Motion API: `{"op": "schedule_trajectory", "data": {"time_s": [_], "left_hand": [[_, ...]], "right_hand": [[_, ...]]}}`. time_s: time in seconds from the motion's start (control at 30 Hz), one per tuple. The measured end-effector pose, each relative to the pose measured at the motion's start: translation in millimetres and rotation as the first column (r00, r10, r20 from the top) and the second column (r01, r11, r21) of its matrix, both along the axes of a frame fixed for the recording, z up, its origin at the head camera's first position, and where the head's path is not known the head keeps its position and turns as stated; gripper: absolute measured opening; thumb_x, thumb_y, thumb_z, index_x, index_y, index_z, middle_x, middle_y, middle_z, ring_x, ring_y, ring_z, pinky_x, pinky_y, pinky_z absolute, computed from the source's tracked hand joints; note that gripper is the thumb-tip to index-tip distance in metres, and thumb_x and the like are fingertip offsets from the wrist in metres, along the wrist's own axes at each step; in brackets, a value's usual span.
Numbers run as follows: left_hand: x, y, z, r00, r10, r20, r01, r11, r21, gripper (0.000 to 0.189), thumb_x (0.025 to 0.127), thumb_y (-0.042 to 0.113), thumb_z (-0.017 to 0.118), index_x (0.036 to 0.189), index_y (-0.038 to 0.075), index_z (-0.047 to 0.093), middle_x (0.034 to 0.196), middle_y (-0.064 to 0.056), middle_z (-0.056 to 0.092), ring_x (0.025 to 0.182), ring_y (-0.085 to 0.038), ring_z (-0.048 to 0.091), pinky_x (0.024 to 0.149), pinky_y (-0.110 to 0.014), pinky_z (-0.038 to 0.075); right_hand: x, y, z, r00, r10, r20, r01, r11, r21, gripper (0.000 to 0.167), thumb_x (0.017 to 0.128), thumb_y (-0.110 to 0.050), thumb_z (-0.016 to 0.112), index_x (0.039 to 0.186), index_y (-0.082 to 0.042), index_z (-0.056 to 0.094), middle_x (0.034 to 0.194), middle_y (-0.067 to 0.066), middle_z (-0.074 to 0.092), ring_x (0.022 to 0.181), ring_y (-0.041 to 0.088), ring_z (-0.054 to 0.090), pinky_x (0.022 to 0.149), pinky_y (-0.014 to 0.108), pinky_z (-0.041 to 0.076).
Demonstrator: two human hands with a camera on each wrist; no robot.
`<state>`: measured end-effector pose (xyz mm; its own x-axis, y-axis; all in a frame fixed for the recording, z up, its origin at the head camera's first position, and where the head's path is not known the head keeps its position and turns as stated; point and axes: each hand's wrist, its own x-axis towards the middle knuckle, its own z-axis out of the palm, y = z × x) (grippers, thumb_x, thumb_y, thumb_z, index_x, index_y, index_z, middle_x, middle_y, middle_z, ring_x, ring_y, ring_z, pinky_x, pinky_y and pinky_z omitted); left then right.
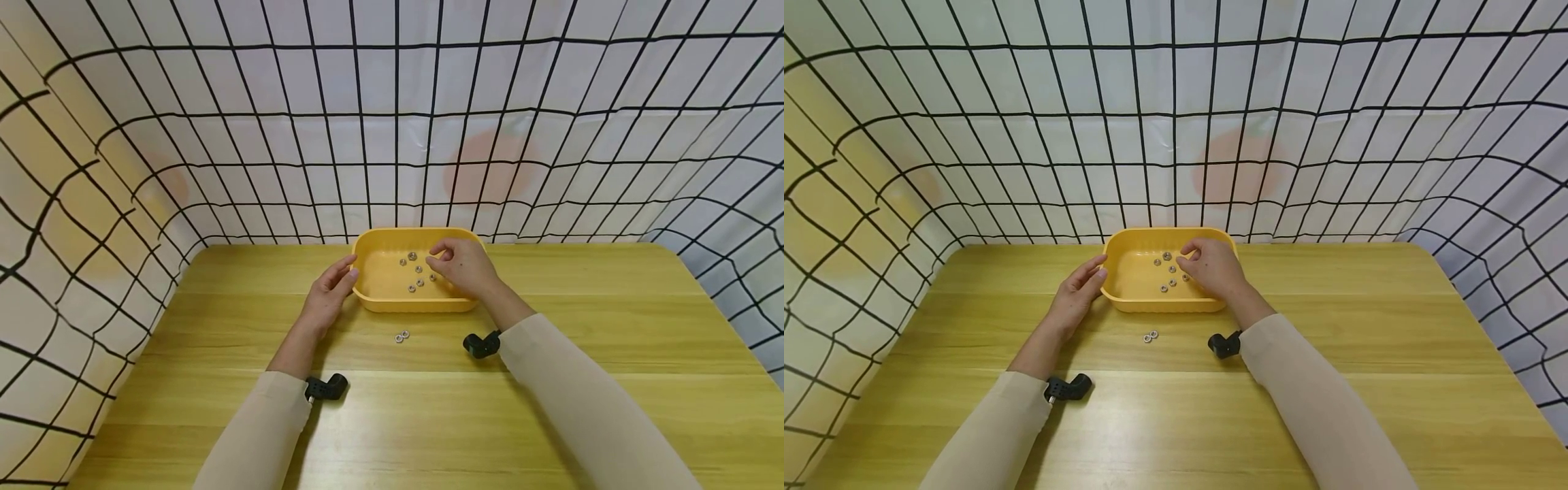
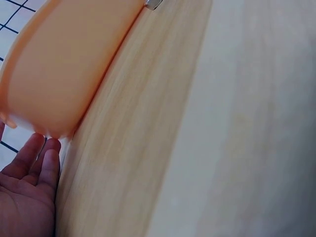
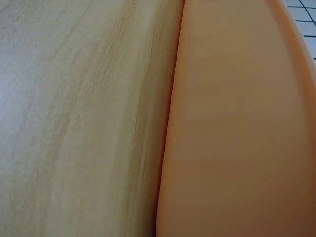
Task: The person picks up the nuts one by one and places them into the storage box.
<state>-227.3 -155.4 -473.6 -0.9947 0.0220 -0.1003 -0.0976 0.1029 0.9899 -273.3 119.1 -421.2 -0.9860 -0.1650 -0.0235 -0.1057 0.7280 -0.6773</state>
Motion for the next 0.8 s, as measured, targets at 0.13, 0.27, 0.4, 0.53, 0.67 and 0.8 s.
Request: {"op": "schedule_trajectory", "data": {"time_s": [0.13,0.27,0.4,0.53,0.67,0.8], "left_hand": [[0.5,0.3,0.3,1.000,0.003,0.003,-0.003,1.000,-0.002,0.045,0.104,0.037,0.061,0.147,0.025,0.055,0.151,-0.014,0.052,0.142,-0.028,0.048,0.119,-0.046,0.042],[0.7,-0.4,0.4,1.000,0.001,0.005,-0.001,1.000,-0.005,0.046,0.104,0.037,0.060,0.148,0.024,0.054,0.152,-0.014,0.051,0.143,-0.028,0.047,0.120,-0.046,0.041],[0.9,-0.3,1.1,1.000,0.001,0.006,-0.001,1.000,-0.008,0.047,0.104,0.037,0.060,0.149,0.024,0.054,0.153,-0.014,0.050,0.144,-0.028,0.046,0.121,-0.046,0.040],[1.4,0.5,2.2,1.000,0.003,0.007,-0.003,1.000,-0.009,0.047,0.104,0.037,0.060,0.149,0.024,0.054,0.153,-0.014,0.050,0.144,-0.028,0.045,0.121,-0.046,0.040],[1.4,2.1,1.7,1.000,0.002,0.008,-0.002,1.000,-0.007,0.047,0.104,0.037,0.060,0.148,0.024,0.054,0.152,-0.014,0.050,0.143,-0.028,0.046,0.120,-0.046,0.041],[1.9,2.6,1.6,1.000,0.007,0.005,-0.007,1.000,-0.017,0.046,0.104,0.037,0.061,0.148,0.026,0.055,0.151,-0.014,0.052,0.142,-0.028,0.047,0.119,-0.046,0.042]], "right_hand": [[2.1,-1.2,1.0,1.000,-0.026,0.001,0.026,1.000,-0.015,0.020,0.097,-0.033,0.071,0.108,-0.016,0.071,0.086,0.003,0.065,0.064,0.017,0.053,0.053,0.024,0.041],[4.5,-1.9,0.2,0.998,-0.049,-0.027,0.046,0.995,-0.083,0.018,0.097,-0.034,0.070,0.105,-0.018,0.071,0.082,0.003,0.062,0.062,0.019,0.050,0.050,0.023,0.037],[7.4,-0.3,-0.6,0.992,-0.049,-0.116,0.031,0.988,-0.149,0.019,0.098,-0.033,0.069,0.106,-0.017,0.073,0.078,0.003,0.062,0.062,0.019,0.051,0.051,0.023,0.038],[9.8,2.8,-1.1,0.978,-0.049,-0.201,0.006,0.978,-0.208,0.021,0.098,-0.032,0.069,0.108,-0.014,0.074,0.075,0.004,0.062,0.061,0.020,0.055,0.054,0.023,0.041],[13.4,6.7,-0.9,0.971,-0.044,-0.235,-0.012,0.973,-0.229,0.021,0.097,-0.031,0.069,0.107,-0.014,0.074,0.075,0.003,0.062,0.062,0.020,0.055,0.055,0.023,0.042],[22.2,8.6,0.5,0.972,-0.021,-0.232,-0.033,0.973,-0.227,0.020,0.097,-0.030,0.071,0.107,-0.013,0.074,0.075,0.004,0.062,0.061,0.020,0.051,0.052,0.022,0.039]]}}
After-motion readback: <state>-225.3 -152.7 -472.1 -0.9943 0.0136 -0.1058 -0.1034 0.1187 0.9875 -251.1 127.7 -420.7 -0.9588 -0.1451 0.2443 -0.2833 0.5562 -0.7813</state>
